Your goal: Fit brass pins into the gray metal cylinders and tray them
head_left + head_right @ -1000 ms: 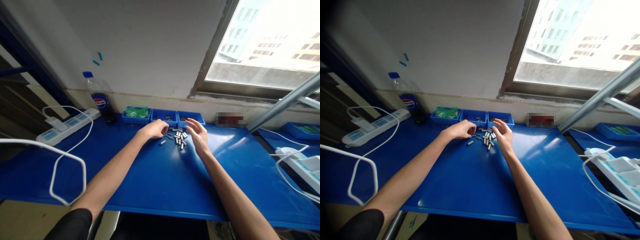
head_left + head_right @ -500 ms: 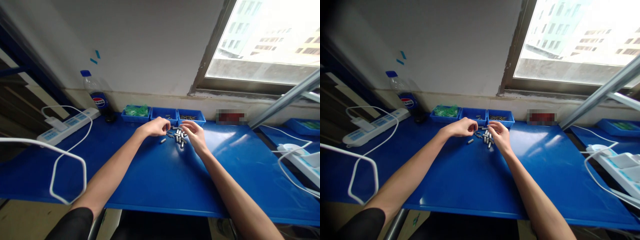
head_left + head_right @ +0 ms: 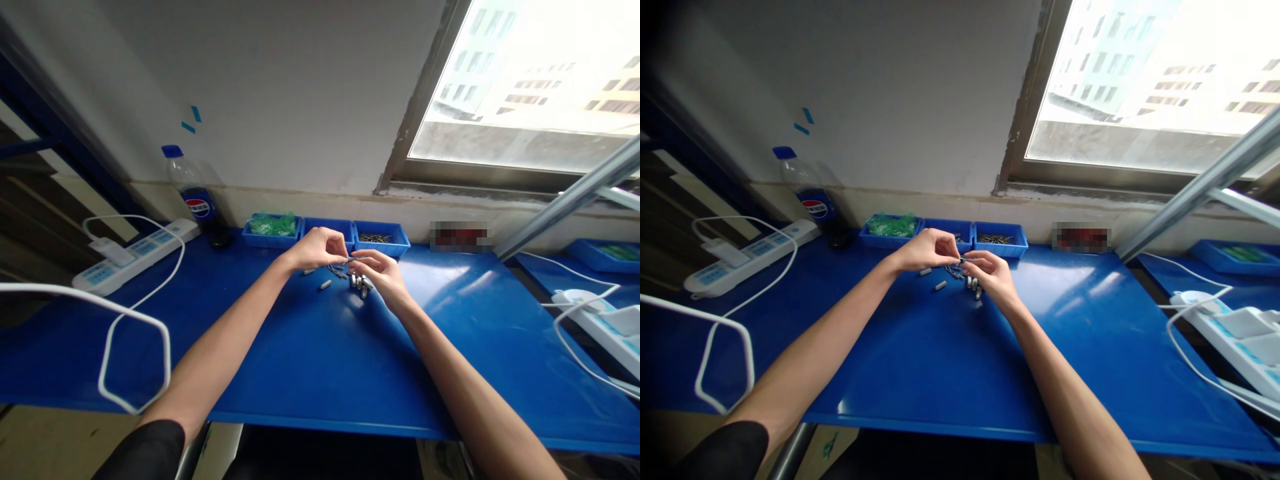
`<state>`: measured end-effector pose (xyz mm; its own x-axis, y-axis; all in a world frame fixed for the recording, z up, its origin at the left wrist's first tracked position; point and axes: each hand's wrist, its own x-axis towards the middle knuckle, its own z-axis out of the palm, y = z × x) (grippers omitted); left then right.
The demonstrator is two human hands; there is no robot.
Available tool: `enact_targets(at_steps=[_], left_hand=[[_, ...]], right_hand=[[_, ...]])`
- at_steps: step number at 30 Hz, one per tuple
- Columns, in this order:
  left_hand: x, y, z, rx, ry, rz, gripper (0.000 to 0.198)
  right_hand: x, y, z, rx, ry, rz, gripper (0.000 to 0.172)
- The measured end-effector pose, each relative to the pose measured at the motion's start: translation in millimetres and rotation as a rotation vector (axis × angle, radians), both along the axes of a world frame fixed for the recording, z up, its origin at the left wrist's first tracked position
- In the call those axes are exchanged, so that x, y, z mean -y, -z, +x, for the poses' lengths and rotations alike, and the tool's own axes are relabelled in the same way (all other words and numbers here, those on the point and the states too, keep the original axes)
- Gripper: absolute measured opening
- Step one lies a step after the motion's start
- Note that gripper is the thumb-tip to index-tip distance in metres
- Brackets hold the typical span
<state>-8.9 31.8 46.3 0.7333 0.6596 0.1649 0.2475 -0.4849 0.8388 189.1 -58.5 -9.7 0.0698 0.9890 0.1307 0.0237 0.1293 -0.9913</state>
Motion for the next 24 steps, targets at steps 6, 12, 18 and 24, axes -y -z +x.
enact_targets(at_steps=[6, 12, 18, 24], left_hand=[[-0.8, 1.6, 0.2, -0.117, 0.011, 0.079, 0.014], [-6.2, 10.4, -3.2, -0.458, -0.103, 0.329, 0.028], [-4.2, 18.8, 0.0, -0.661, -0.090, 0.456, 0.032], [-0.1, 21.4, 4.7, -0.644, -0.042, 0.525, 0.029]], right_hand=[[-3.2, 7.2, 1.6, -0.046, 0.024, -0.005, 0.037], [-5.8, 2.8, 10.8, -0.133, 0.197, 0.132, 0.045], [-7.2, 5.1, 16.9, -0.086, 0.238, 0.123, 0.060], [-5.4, 4.3, 12.2, -0.057, 0.210, 0.104, 0.055]])
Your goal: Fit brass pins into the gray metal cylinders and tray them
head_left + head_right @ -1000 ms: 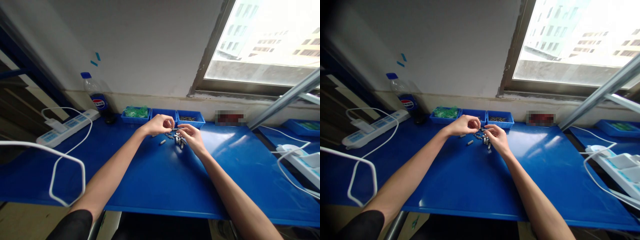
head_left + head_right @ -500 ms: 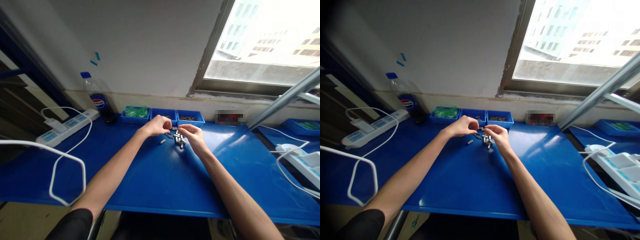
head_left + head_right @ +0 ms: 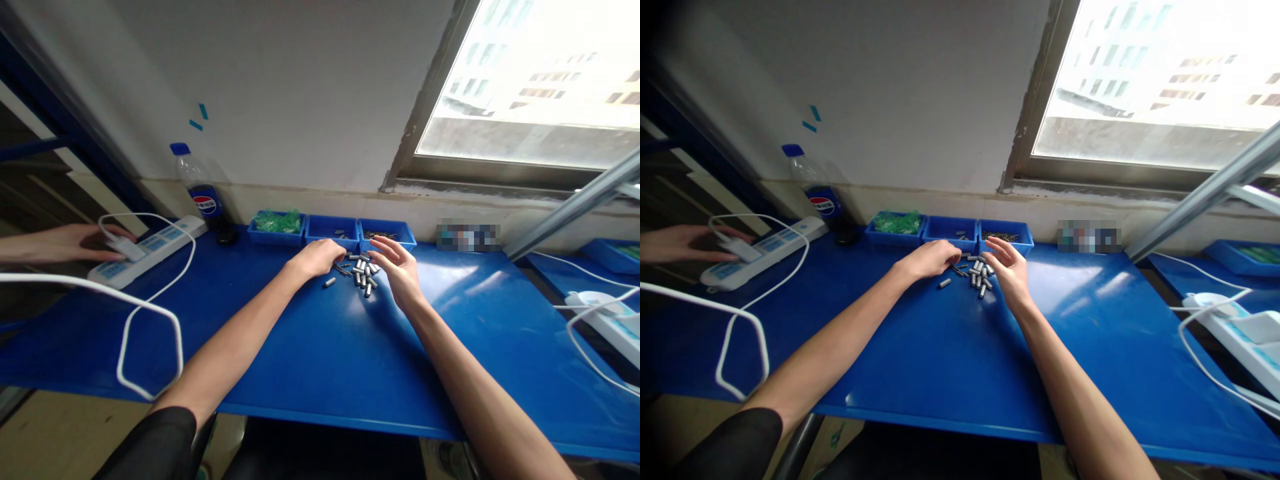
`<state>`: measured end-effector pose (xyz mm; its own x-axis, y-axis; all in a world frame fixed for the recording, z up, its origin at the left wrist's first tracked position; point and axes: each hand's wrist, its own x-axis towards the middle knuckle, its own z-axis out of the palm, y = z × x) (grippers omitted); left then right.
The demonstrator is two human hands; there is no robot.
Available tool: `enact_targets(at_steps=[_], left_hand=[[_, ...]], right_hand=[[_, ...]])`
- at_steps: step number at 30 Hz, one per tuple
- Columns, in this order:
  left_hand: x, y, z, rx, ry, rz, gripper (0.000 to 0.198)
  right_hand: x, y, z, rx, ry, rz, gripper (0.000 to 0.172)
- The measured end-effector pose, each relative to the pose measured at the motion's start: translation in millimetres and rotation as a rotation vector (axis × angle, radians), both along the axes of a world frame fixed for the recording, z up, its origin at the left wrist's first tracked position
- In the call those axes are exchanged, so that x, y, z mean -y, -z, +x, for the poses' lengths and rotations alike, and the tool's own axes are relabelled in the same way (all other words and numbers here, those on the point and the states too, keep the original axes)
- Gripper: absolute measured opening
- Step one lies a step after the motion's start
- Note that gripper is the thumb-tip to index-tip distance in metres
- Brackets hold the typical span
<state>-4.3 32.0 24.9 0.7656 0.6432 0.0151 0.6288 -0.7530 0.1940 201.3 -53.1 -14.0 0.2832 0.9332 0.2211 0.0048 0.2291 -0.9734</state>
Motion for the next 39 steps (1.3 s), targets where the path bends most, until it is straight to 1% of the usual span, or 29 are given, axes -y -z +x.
enact_targets(at_steps=[5, 9, 12, 15, 18, 22, 24, 27, 30, 35, 39], left_hand=[[-0.2, 1.6, 0.0, 0.004, 0.047, 0.015, 0.027], [-1.4, -0.2, -1.8, 0.025, 0.043, -0.003, 0.027], [-3.7, -0.7, -3.6, 0.052, 0.033, -0.043, 0.026], [-7.2, 0.8, -6.0, 0.144, 0.053, -0.126, 0.023], [-9.6, 1.2, -8.1, 0.267, 0.083, -0.212, 0.021], [-8.5, -4.2, -9.0, 0.384, 0.117, -0.302, 0.014], [-6.8, -8.3, -8.8, 0.441, 0.126, -0.332, 0.011], [-4.1, -13.5, -8.3, 0.490, 0.137, -0.351, 0.008], [-2.4, -15.8, -7.5, 0.493, 0.153, -0.354, 0.007], [-0.7, -15.6, -6.6, 0.495, 0.166, -0.350, 0.006], [-0.4, -15.1, -6.6, 0.501, 0.173, -0.345, 0.005]], right_hand=[[1.0, -3.2, -1.8, -0.008, 0.001, -0.020, 0.052], [1.9, -3.1, -2.4, 0.007, -0.001, -0.028, 0.051], [1.6, -1.5, -1.8, 0.007, -0.011, -0.025, 0.046], [0.2, 0.8, -0.7, 0.048, -0.021, -0.014, 0.042], [-0.6, 2.6, -1.2, 0.146, -0.006, 0.005, 0.039], [1.0, 2.5, -4.6, 0.260, 0.016, 0.004, 0.038], [1.9, 2.2, -6.4, 0.288, -0.007, -0.007, 0.040], [2.6, 1.8, -8.0, 0.232, -0.103, -0.032, 0.043], [2.8, 1.8, -8.4, 0.142, -0.169, -0.050, 0.041], [2.5, 0.6, -9.0, 0.108, -0.192, -0.105, 0.038], [1.6, 0.4, -9.9, 0.091, -0.163, -0.088, 0.038]])
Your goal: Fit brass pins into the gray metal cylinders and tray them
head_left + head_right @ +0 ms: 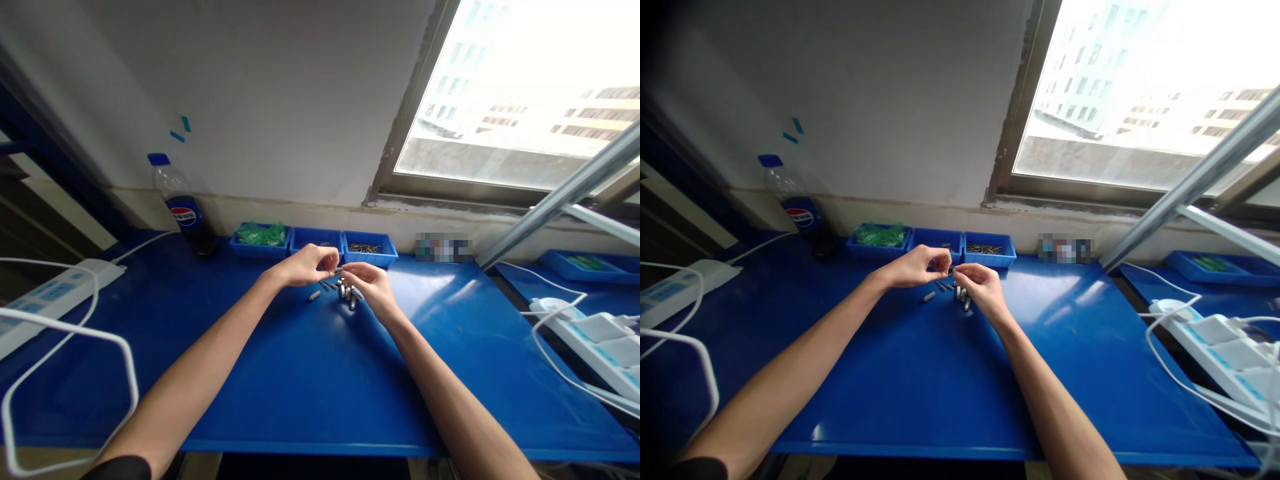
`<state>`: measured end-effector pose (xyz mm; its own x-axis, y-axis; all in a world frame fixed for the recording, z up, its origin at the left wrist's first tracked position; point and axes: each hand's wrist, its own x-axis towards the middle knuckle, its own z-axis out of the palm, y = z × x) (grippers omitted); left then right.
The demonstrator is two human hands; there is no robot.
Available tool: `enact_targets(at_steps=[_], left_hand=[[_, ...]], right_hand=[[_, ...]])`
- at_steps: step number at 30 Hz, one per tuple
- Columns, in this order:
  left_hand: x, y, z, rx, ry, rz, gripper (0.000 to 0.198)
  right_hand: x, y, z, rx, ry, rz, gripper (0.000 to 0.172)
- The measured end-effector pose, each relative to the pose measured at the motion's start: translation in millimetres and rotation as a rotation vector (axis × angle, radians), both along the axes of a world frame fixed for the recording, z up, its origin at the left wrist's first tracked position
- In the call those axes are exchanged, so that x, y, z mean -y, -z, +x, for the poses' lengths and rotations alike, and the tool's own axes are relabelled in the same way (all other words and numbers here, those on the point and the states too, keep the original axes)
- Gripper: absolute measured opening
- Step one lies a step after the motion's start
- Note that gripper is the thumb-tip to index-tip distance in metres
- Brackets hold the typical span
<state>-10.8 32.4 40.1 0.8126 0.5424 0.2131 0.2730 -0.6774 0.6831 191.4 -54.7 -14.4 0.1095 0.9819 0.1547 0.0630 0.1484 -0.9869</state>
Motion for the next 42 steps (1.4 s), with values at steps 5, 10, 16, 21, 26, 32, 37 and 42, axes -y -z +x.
enact_targets(at_steps=[5, 10, 16, 21, 26, 32, 37, 42], left_hand=[[-2.4, 2.2, 0.0, -0.022, -0.001, 0.020, 0.005], [-5.0, 5.3, -0.2, -0.035, 0.011, 0.032, 0.006], [-4.1, 5.5, 0.0, -0.029, 0.016, 0.028, 0.006], [-2.7, 0.1, -0.8, -0.045, 0.008, 0.038, 0.006], [-6.6, -1.5, -8.4, -0.202, -0.124, 0.097, 0.015], [-4.7, 6.4, -5.9, -0.409, -0.226, 0.179, 0.022], [0.1, 15.7, 3.8, -0.446, -0.189, 0.300, 0.027], [-1.7, 23.1, 6.8, -0.472, -0.126, 0.389, 0.024]], right_hand=[[-0.5, 1.2, 0.7, -0.015, 0.008, 0.019, 0.036], [0.0, 0.2, 2.0, -0.022, 0.029, -0.013, 0.037], [0.9, -2.1, 1.3, -0.011, 0.024, -0.044, 0.034], [1.7, -4.6, 1.2, -0.024, 0.006, -0.070, 0.032], [1.3, -11.4, 9.7, -0.026, 0.140, 0.017, 0.032], [-1.5, -9.3, 16.7, -0.097, 0.296, 0.147, 0.052], [-2.5, -3.1, 12.1, -0.056, 0.265, 0.117, 0.047], [-1.8, -2.9, 9.0, -0.055, 0.235, 0.099, 0.045]])
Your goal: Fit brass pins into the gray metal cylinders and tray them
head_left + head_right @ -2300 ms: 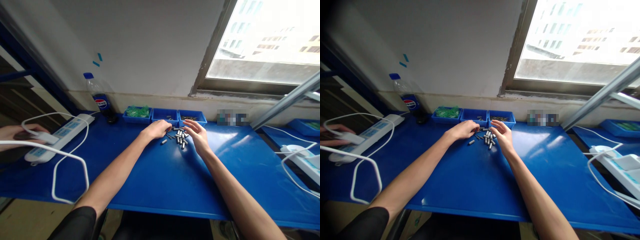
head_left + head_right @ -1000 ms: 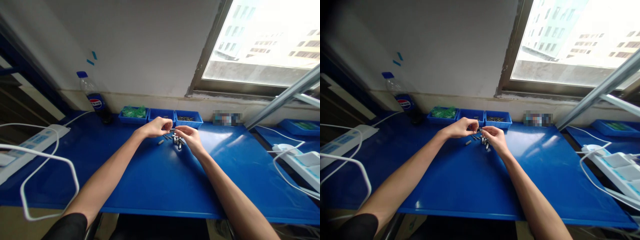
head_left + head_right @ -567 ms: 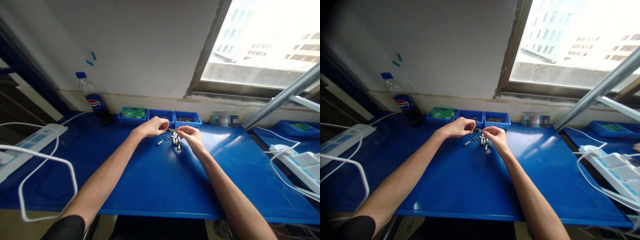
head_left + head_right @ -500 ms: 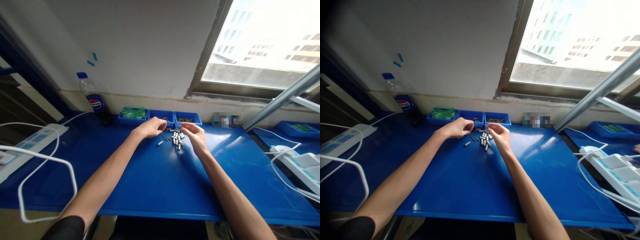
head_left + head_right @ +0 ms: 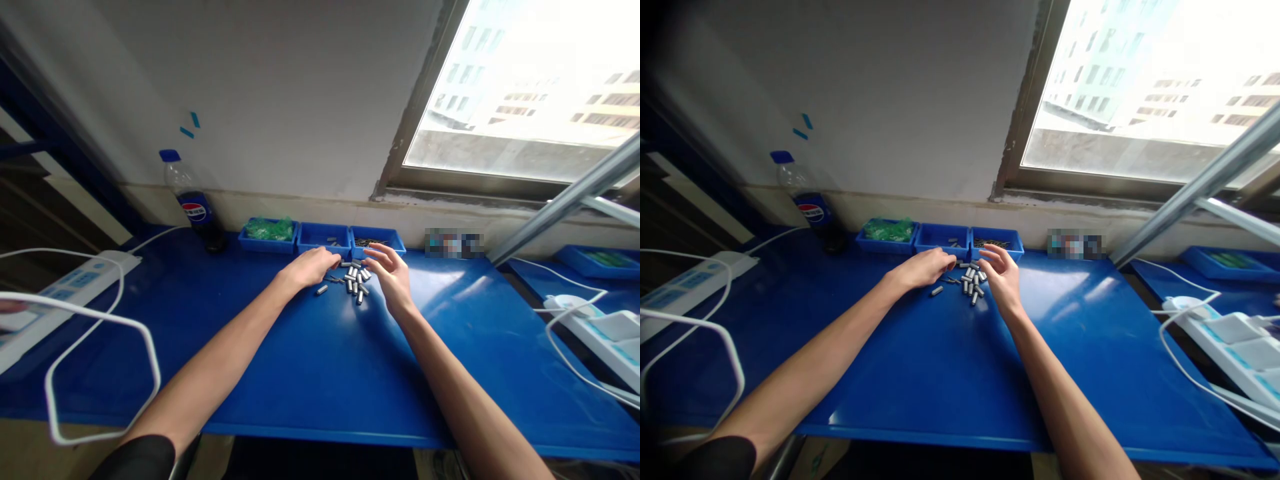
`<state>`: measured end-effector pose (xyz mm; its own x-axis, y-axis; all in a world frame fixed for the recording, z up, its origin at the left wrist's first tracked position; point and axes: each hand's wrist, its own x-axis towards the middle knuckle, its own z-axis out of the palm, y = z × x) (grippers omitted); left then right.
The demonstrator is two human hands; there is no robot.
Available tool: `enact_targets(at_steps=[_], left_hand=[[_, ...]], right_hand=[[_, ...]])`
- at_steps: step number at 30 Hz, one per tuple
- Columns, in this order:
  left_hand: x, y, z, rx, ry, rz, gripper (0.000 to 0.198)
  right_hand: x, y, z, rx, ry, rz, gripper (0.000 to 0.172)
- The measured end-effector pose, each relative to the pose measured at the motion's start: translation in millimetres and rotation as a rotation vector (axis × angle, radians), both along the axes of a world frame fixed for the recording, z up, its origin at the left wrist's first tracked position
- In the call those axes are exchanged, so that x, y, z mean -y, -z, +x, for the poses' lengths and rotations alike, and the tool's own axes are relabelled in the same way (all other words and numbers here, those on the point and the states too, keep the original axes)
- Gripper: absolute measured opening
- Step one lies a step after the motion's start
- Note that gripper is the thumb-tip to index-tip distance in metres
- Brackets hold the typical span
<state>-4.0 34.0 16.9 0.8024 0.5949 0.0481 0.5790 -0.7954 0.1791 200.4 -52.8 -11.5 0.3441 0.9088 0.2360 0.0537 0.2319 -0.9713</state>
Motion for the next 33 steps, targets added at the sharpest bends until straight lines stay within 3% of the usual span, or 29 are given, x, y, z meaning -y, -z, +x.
enact_targets(at_steps=[7, 11, 17, 22, 29, 33], left_hand=[[-2.1, 3.2, -1.1, -0.025, 0.029, 0.036, 0.028], [-1.8, 0.2, -0.7, 0.096, 0.044, 0.017, 0.028], [-0.8, -11.2, 2.7, 0.580, 0.047, -0.187, 0.023], [-0.4, -11.8, 6.9, 0.818, 0.029, -0.517, 0.018], [1.0, -13.0, 8.7, 0.871, 0.002, -0.664, 0.017], [-1.4, -11.2, 5.6, 0.751, -0.057, -0.532, 0.016]], right_hand=[[0.9, 1.5, -1.1, 0.008, -0.018, -0.028, 0.045], [1.3, 1.9, -0.6, 0.011, -0.017, -0.018, 0.044], [2.2, -0.7, -0.8, 0.077, -0.039, -0.018, 0.038], [5.3, -3.8, -7.0, 0.040, -0.197, -0.089, 0.038], [8.4, -5.8, -14.0, -0.176, -0.303, -0.125, 0.037], [5.8, -3.6, -7.7, -0.126, -0.225, -0.117, 0.035]])
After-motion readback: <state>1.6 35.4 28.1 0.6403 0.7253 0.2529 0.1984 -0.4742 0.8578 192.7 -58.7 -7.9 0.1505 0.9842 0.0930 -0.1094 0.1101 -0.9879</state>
